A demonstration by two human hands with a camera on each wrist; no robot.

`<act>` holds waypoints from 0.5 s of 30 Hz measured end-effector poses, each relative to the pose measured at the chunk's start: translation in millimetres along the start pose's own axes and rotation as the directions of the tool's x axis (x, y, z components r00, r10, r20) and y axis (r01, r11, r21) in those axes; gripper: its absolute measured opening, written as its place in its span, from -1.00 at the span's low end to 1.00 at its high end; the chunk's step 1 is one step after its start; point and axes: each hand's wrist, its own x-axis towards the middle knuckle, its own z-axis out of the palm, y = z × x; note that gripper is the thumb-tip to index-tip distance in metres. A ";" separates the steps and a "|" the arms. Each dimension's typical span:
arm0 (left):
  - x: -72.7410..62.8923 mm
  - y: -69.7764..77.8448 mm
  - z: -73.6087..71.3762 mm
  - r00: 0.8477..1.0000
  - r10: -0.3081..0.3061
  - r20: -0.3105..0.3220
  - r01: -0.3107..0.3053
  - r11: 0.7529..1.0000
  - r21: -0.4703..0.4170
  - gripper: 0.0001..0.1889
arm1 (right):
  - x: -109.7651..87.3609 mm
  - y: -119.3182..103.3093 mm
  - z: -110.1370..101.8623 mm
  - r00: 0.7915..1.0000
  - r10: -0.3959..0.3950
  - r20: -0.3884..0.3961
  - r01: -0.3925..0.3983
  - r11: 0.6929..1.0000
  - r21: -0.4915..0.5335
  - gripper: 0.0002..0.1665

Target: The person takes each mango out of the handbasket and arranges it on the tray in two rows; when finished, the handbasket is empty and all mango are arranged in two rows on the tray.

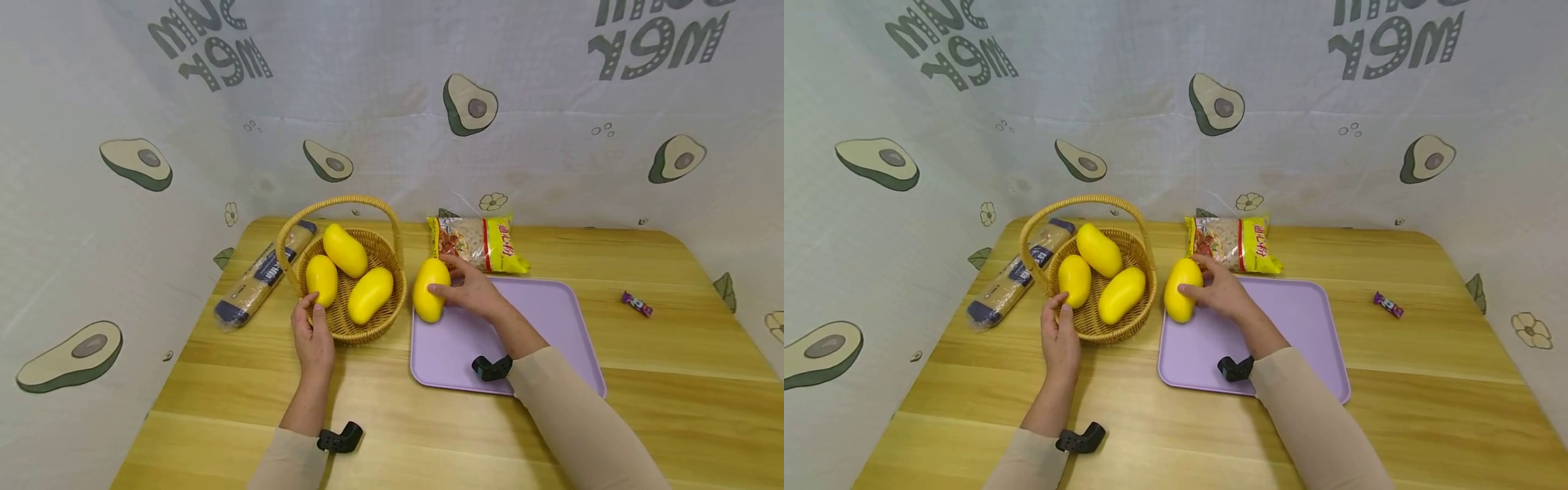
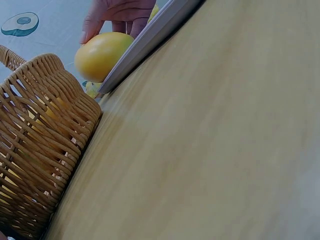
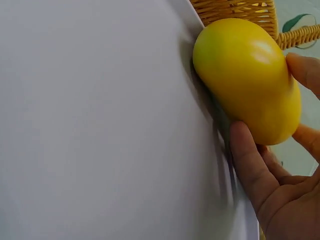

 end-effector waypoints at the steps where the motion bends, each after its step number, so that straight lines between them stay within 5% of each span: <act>1: -0.2 -0.2 -0.1 1.000 0.001 0.000 -0.001 1.000 0.001 -0.67 | 0.0 -0.4 0.3 1.000 -0.002 -0.003 0.002 1.000 -0.014 -0.03; 15: 0.1 0.0 0.0 1.000 0.024 -0.005 -0.024 1.000 0.006 -0.68 | 3.4 -8.0 4.0 0.995 -0.027 -0.095 0.018 0.995 -0.099 -0.11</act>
